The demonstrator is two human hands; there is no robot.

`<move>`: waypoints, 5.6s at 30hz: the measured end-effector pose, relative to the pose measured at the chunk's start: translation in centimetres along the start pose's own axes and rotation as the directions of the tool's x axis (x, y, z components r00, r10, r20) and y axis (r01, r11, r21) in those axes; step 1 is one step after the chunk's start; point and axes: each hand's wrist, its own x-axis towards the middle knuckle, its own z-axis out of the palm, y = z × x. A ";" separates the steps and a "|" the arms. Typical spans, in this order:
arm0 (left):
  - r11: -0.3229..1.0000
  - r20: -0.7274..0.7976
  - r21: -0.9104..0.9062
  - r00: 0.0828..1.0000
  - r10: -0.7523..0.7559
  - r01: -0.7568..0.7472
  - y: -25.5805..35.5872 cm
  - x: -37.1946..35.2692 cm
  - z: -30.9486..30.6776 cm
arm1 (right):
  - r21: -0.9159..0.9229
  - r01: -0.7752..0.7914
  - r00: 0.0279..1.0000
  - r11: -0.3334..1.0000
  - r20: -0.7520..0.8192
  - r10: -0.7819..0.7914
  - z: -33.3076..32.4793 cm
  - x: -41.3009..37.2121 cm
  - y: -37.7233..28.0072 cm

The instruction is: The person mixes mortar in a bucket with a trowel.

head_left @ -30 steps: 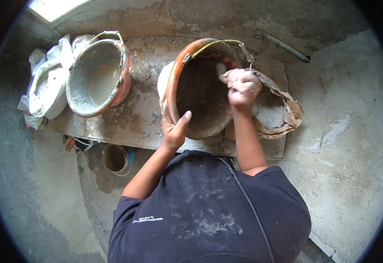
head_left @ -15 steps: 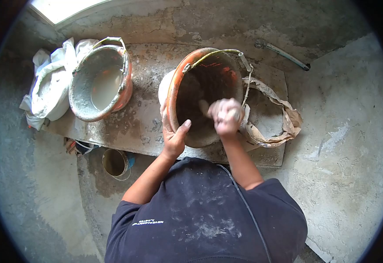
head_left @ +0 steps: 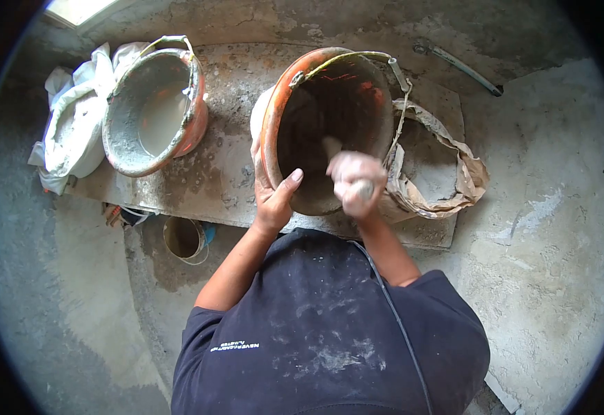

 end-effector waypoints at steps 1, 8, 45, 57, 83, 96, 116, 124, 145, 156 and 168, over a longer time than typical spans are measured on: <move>1.000 0.008 0.019 1.000 0.009 -0.009 -0.2 0.2 0.0 | 0.057 -0.035 0.999 0.998 0.002 0.035 0.2 -0.5 -1.4; 0.999 -0.020 0.021 0.999 -0.047 0.047 -0.8 -0.8 -0.3 | 0.230 -0.134 0.988 0.964 -0.038 0.146 0.7 -0.1 -2.0; 0.996 -0.005 -0.027 0.997 -0.080 0.080 0.0 -1.1 -0.2 | 0.025 0.145 0.989 0.989 -0.006 -0.145 -3.6 5.1 3.7; 0.987 -0.050 -0.025 0.986 -0.158 0.157 1.3 -1.2 0.1 | 0.345 -0.123 0.982 0.931 -0.090 0.163 0.1 0.0 -3.3; 0.990 -0.056 0.044 0.989 -0.135 0.138 0.3 -0.8 -1.1 | 0.385 -0.144 0.935 0.912 -0.249 0.253 0.2 0.0 0.4; 0.988 -0.043 -0.105 0.992 -0.115 0.110 0.2 -0.2 -0.3 | -0.092 0.101 0.990 0.991 -0.094 -0.110 -1.9 1.6 3.2; 0.993 -0.131 0.096 0.990 -0.050 0.062 1.0 1.0 -1.6 | 0.074 0.117 0.988 0.990 -0.108 -0.109 -3.4 8.9 4.2; 0.936 -0.099 0.322 0.979 0.180 -0.139 -0.5 0.8 -0.6 | 0.100 -0.166 0.979 0.981 -0.102 0.176 -1.9 0.0 1.0; 0.999 -0.141 -0.011 0.989 -0.033 0.032 1.8 -0.1 0.5 | -0.047 -0.019 0.995 0.999 -0.094 0.015 -2.9 6.0 4.3; 0.994 -0.077 0.098 0.996 0.046 -0.039 -1.2 -0.5 -0.5 | 0.495 -0.094 0.968 0.864 -0.158 0.196 1.5 1.5 -3.3; 0.993 -0.125 0.047 0.987 -0.100 0.107 2.3 -0.2 1.0 | 0.098 0.092 0.986 0.991 -0.147 -0.077 -3.6 9.3 5.0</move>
